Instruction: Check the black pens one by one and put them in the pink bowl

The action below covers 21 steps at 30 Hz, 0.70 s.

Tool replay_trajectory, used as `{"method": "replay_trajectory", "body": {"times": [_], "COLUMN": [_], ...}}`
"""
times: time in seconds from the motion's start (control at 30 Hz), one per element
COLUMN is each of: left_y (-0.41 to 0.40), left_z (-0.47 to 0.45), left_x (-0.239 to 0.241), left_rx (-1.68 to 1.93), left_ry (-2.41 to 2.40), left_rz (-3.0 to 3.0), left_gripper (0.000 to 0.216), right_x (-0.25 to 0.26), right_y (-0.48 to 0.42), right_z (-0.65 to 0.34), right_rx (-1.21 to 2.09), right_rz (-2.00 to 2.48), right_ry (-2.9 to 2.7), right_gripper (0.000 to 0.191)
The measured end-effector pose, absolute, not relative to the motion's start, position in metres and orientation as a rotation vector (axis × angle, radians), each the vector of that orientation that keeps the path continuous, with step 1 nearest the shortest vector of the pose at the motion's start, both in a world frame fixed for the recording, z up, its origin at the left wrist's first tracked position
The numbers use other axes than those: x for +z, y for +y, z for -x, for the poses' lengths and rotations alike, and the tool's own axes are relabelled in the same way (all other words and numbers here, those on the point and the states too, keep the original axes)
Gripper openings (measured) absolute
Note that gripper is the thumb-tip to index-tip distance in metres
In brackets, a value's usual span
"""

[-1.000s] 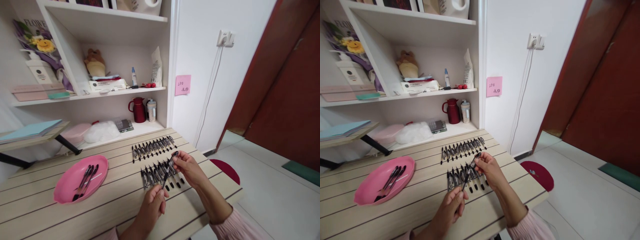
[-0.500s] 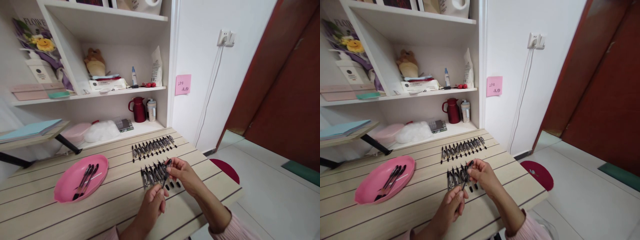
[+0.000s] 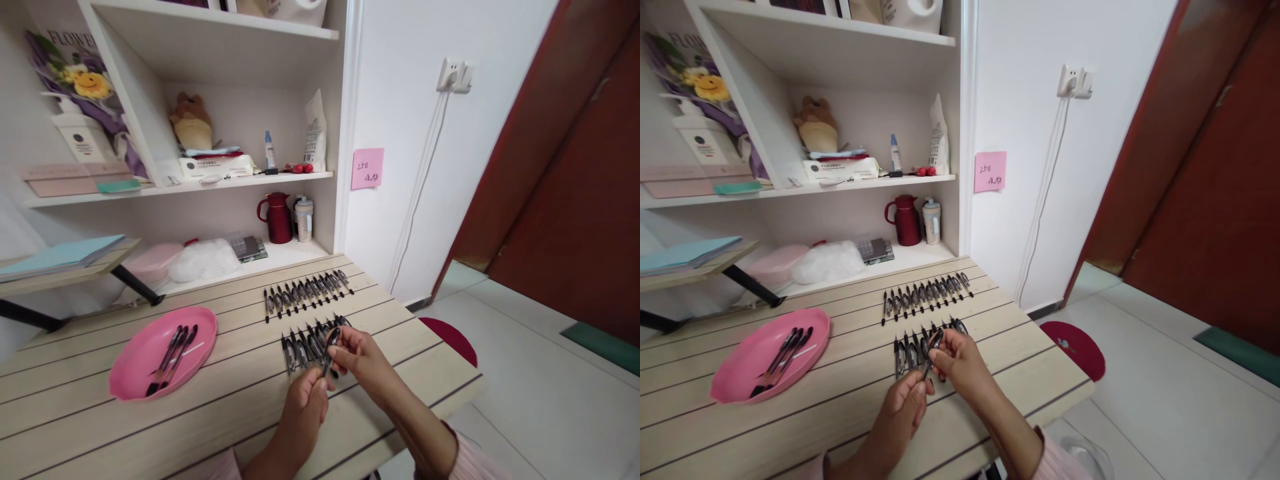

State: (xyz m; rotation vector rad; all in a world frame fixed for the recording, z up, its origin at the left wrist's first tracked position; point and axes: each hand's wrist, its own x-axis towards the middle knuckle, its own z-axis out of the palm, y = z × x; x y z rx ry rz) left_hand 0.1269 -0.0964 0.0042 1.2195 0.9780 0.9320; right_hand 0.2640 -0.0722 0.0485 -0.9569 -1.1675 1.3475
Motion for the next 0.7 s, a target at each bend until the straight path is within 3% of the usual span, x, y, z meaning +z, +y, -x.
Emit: {"method": "replay_trajectory", "body": {"times": [0.2,0.3,0.47,0.53,0.7], "left_y": [-0.093,-0.084,-0.056,-0.046,-0.029], "left_z": [-0.126,-0.108,-0.016,0.030,0.103], "left_x": [0.016,0.028,0.068,0.083,0.087], "left_rx": [0.921,1.003,1.153,0.860,0.517], "left_ry": [0.990,1.081,1.740,2.216,2.487], "left_rz": [-1.304,-1.365,-1.834,-1.870,-1.678], "left_gripper": [0.021,0.024,0.023,0.026,0.019], "right_x": [0.041,0.025,-0.007,-0.018,-0.031], "right_y": [-0.077,-0.084,-0.096,-0.098,-0.096], "right_z": [-0.273,-0.292,-0.330,-0.339,-0.344], "right_rx": [1.294,1.081,0.678,0.620,0.589], "right_rz": [1.053,1.168,1.456,1.527,1.579], "right_ry": [-1.229,-1.229,-1.376,-1.374,-1.347], "right_gripper": [0.029,0.032,0.025,0.027,0.031]}}
